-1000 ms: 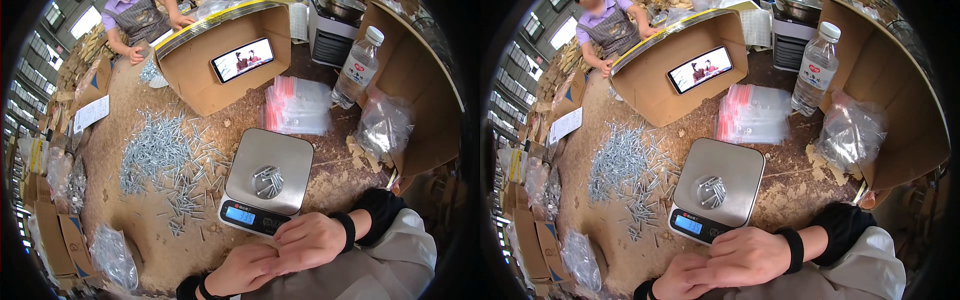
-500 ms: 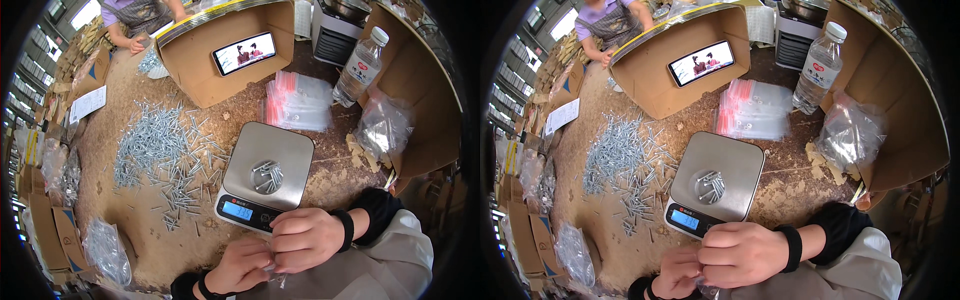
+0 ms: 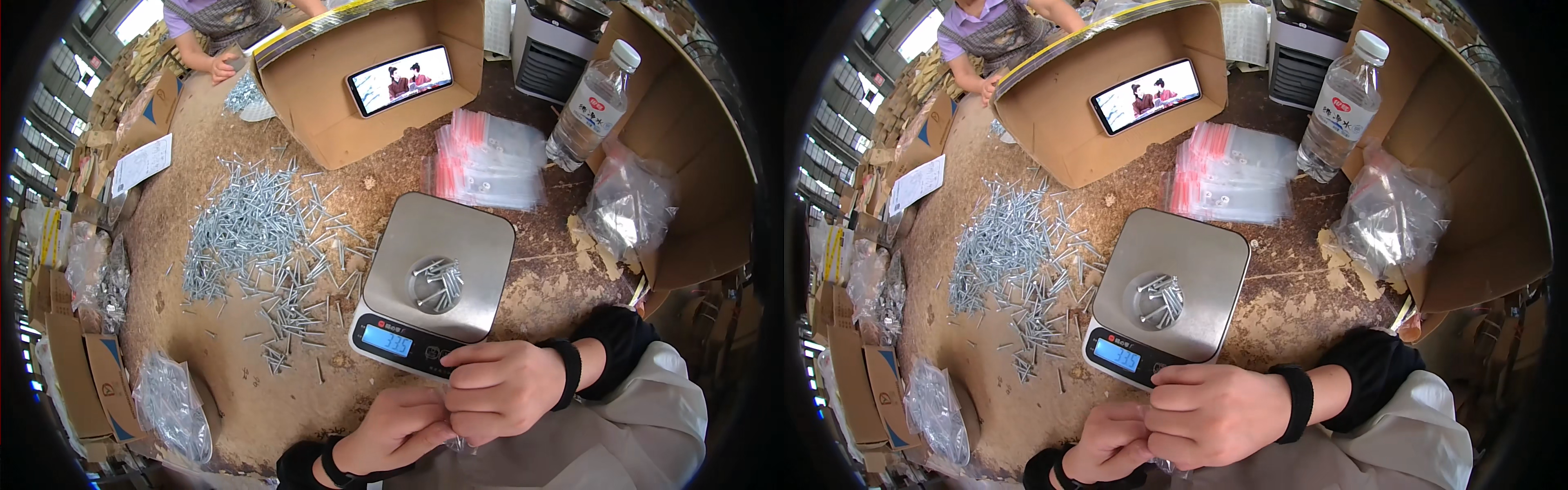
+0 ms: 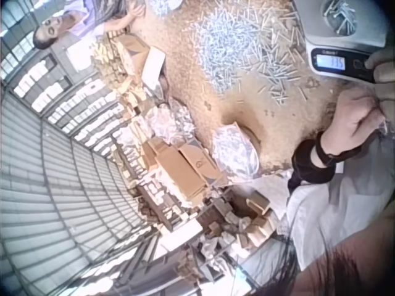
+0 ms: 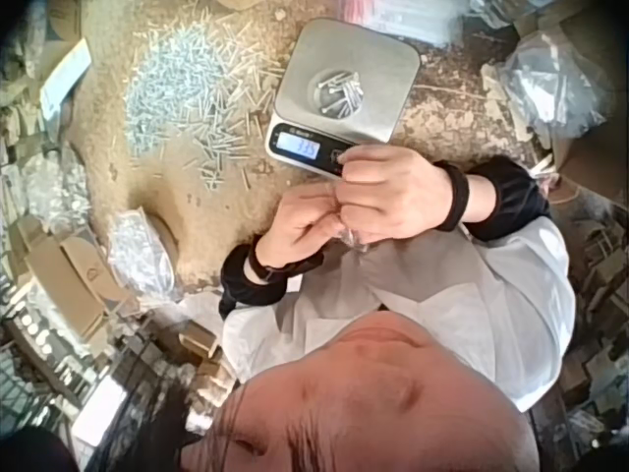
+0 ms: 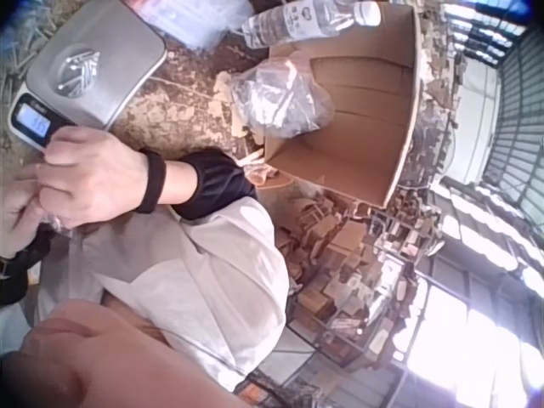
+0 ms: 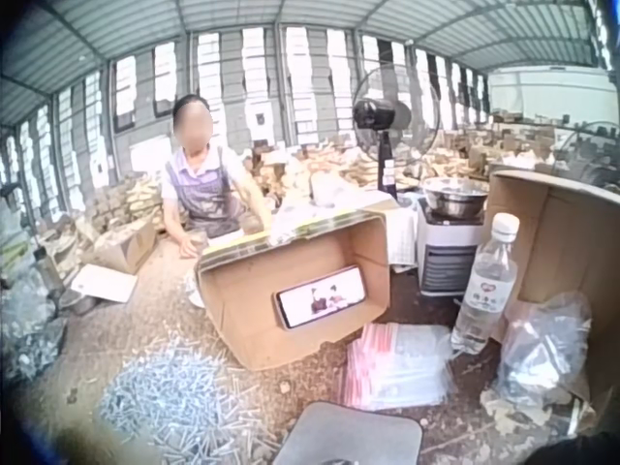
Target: The person scoops nails from a pile on a table and places them onto a digital scale. After checking the weight, they transfer the nails into a small plastic bag and seal it. This process is repeated multiple times throughout the video.
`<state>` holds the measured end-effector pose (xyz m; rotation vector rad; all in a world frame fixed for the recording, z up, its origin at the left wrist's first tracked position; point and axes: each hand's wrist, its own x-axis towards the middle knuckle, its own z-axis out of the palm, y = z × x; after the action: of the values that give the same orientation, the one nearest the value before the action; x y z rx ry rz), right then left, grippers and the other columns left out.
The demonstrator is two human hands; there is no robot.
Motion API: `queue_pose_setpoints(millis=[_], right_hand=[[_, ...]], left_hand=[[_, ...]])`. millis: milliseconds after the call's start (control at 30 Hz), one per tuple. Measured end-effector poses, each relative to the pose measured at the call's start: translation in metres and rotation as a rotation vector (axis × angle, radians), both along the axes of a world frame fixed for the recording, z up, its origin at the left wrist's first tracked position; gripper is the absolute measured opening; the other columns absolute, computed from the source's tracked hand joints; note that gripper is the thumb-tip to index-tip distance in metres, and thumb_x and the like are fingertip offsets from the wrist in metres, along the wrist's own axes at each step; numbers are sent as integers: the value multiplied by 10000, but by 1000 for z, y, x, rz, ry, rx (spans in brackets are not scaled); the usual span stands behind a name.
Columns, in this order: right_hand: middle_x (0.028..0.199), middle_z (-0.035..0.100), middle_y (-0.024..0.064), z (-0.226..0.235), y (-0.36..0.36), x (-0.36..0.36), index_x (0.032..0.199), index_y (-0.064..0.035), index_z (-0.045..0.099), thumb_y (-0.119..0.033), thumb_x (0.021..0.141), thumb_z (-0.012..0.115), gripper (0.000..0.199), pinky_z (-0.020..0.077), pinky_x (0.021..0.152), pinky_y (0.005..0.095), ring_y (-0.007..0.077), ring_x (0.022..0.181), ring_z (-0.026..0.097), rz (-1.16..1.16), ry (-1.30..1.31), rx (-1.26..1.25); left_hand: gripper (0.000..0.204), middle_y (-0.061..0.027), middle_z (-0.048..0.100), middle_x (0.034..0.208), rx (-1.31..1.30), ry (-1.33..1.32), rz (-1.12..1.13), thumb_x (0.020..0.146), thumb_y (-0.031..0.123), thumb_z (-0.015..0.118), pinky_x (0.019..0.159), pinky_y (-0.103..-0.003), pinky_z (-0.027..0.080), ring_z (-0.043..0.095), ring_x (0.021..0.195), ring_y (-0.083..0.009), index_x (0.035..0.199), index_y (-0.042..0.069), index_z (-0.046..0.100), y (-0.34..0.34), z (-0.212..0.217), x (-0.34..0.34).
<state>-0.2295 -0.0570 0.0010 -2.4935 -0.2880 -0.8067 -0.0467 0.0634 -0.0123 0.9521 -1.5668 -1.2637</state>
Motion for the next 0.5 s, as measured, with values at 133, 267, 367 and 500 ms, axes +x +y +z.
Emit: queue_pose_setpoints(millis=[133,267,367,500], right_hand=[[748,590,52,0,-2,1,707,-64,590,-123,863,609,168,572,859,424,194,692,574,25,-117,-1],[744,588,87,-1,-2,1,694,-35,568,-87,864,586,178,559,897,459,222,709,581,29,-211,-1],[736,579,83,1,-7,-3,690,-35,556,-75,861,582,178,551,916,479,218,687,567,9,-239,-14],[714,582,25,-1,-9,-2,676,-86,581,-129,900,569,229,579,862,452,161,639,565,-55,-244,-61]], left_hand=[[80,-134,603,800,12,39,-38,900,67,665,585,-366,452,596,678,-315,889,-8,641,-1,3,0],[64,-136,638,816,76,83,-51,874,36,682,589,-342,465,612,669,-286,858,-22,662,-2,9,2],[77,-126,655,784,101,97,166,852,-9,671,579,-314,464,609,639,-235,781,-38,661,2,10,6],[117,-156,660,863,83,-21,271,792,49,747,677,-310,486,633,767,-221,805,-21,654,7,4,17]])
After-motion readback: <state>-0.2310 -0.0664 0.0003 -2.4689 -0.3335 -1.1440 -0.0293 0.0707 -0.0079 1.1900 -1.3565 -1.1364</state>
